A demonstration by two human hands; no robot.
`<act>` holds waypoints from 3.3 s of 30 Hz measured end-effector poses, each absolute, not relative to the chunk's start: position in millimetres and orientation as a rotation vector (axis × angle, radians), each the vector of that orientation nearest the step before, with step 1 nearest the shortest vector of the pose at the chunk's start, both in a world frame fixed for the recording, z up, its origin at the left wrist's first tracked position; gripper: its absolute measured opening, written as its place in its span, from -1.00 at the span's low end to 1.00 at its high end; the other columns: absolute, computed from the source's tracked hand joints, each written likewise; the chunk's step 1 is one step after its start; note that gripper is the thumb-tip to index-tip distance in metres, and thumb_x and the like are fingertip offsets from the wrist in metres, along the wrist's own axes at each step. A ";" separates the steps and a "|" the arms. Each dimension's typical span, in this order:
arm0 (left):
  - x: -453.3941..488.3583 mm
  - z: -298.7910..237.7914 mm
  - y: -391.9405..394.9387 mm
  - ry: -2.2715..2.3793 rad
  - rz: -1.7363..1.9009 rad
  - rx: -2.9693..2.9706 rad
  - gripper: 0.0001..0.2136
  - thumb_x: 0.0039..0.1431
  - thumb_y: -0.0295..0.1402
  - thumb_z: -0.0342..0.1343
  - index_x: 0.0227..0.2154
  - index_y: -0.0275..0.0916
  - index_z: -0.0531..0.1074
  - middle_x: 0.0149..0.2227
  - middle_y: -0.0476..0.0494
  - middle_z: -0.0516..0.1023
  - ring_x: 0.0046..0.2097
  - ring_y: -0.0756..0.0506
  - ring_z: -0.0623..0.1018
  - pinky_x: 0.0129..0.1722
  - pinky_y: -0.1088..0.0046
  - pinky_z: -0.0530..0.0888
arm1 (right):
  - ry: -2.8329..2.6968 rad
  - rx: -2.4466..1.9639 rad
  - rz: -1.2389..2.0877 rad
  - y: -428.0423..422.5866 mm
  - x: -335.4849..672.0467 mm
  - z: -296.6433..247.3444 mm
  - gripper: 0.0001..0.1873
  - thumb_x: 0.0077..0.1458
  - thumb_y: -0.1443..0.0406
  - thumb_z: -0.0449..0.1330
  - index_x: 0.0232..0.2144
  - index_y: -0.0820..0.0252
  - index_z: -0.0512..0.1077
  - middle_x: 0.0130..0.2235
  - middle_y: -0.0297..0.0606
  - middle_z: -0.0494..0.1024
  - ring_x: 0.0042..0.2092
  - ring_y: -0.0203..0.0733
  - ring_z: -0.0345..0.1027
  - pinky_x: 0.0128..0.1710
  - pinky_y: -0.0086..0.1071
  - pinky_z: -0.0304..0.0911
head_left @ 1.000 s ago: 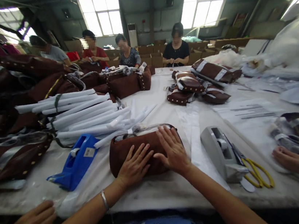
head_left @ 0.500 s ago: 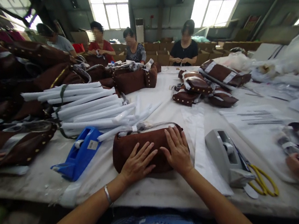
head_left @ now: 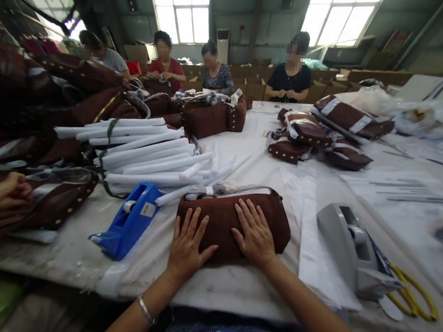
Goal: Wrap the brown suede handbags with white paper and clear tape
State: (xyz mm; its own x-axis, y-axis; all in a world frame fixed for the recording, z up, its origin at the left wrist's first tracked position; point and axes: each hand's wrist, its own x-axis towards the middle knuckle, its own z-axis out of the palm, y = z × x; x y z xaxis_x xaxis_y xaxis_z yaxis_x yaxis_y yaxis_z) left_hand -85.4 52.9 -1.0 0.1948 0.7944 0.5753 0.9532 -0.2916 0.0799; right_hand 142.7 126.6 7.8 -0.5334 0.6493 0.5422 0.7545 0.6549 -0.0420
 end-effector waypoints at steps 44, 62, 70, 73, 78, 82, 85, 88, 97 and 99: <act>-97.6 -18.3 57.4 -1.814 -0.926 -2.187 -0.14 0.20 0.06 0.10 0.41 -0.15 -0.15 0.45 -0.36 -0.13 0.44 -0.43 -0.04 0.32 -0.24 0.03 | -2.112 -1.405 -0.313 143.2 176.6 35.9 -0.25 0.33 0.03 0.01 0.41 0.19 -0.08 0.43 -0.05 -0.01 0.45 0.09 -0.25 0.37 0.12 -0.12; -61.2 -7.3 42.1 -1.377 -0.649 -2.346 -0.32 0.24 -0.61 -0.14 0.38 -0.01 -0.01 0.41 -0.20 0.07 0.41 -0.25 0.12 0.36 -0.16 0.01 | -1.762 -1.520 0.131 74.1 208.5 -13.8 -0.36 0.26 0.01 0.14 0.31 0.00 0.19 0.39 -0.06 0.11 0.35 0.08 0.10 0.24 0.00 0.26; -43.9 -5.4 35.7 -1.344 -0.645 -2.411 -0.43 0.23 -0.42 0.03 0.31 -0.13 0.20 0.38 -0.17 0.16 0.38 -0.28 0.20 0.36 -0.10 0.10 | -2.073 -1.155 0.006 95.3 204.3 37.4 -0.62 0.30 0.23 0.11 0.14 0.04 0.41 0.26 -0.18 0.36 0.34 0.04 0.12 0.29 0.03 0.20; -41.3 -10.6 35.1 -1.387 -0.673 -2.374 -0.44 0.24 -0.33 0.08 0.31 -0.09 0.20 0.38 -0.14 0.17 0.38 -0.27 0.20 0.36 -0.09 0.11 | -2.056 -1.040 0.236 142.0 178.9 67.2 -0.63 0.31 0.20 0.10 0.12 0.07 0.43 0.15 -0.18 0.50 0.20 -0.03 0.35 0.23 -0.07 0.29; -39.4 -21.0 37.8 -1.401 -0.690 -2.320 -0.43 0.26 -0.23 0.10 0.32 -0.08 0.19 0.38 -0.11 0.17 0.39 -0.24 0.18 0.41 -0.05 -0.03 | -1.973 -1.288 0.740 256.9 98.6 95.3 -0.54 0.29 0.20 0.10 0.19 0.14 0.34 0.01 -0.16 0.60 -0.13 -0.11 0.56 -0.08 -0.21 0.49; -40.1 -27.6 44.3 -1.339 -0.679 -2.189 -0.52 0.31 -0.27 0.01 0.29 -0.05 0.25 0.38 -0.02 0.18 0.40 -0.17 0.15 0.45 0.07 -0.18 | -1.969 -1.491 0.938 328.7 37.7 91.1 -0.45 0.26 0.19 0.19 0.23 0.26 0.26 -0.04 -0.05 0.59 -0.26 -0.14 0.55 -0.19 -0.20 0.50; -40.2 -33.4 48.9 -1.281 -0.705 -2.094 -0.56 0.33 -0.28 0.00 0.25 -0.02 0.29 0.37 -0.01 0.21 0.39 -0.16 0.18 0.44 0.06 -0.10 | -1.916 -1.611 1.035 351.1 12.1 83.3 -0.55 0.25 0.17 0.22 0.13 0.23 0.35 0.04 -0.09 0.50 -0.07 -0.08 0.48 -0.07 -0.10 0.45; -39.0 -36.8 51.2 -1.239 -0.730 -2.054 -0.58 0.34 -0.29 -0.03 0.24 -0.04 0.31 0.37 -0.05 0.20 0.37 -0.17 0.22 0.41 0.03 0.02 | -1.817 -1.645 1.138 355.0 5.4 81.3 -0.61 0.27 0.16 0.21 0.08 0.21 0.37 0.09 -0.13 0.44 0.02 -0.06 0.41 -0.01 -0.06 0.41; -42.7 -13.3 53.0 -1.269 -0.545 -2.226 -0.56 0.35 -0.43 -0.05 0.26 -0.12 0.27 0.32 -0.11 0.31 0.27 -0.16 0.40 0.21 0.16 0.43 | -1.542 -1.295 1.290 291.6 112.8 118.8 -0.54 0.14 0.20 0.33 0.07 0.21 0.44 -0.02 -0.17 0.56 -0.08 -0.15 0.46 -0.03 -0.24 0.39; -47.6 -5.3 56.4 -1.231 -0.491 -2.318 -0.53 0.31 -0.50 -0.04 0.26 -0.16 0.28 0.29 -0.16 0.34 0.26 -0.18 0.42 0.20 0.20 0.44 | -1.580 -1.213 1.276 257.9 165.0 128.4 -0.43 -0.06 0.22 0.45 0.04 0.18 0.50 -0.04 -0.25 0.59 -0.05 -0.12 0.44 0.03 -0.28 0.32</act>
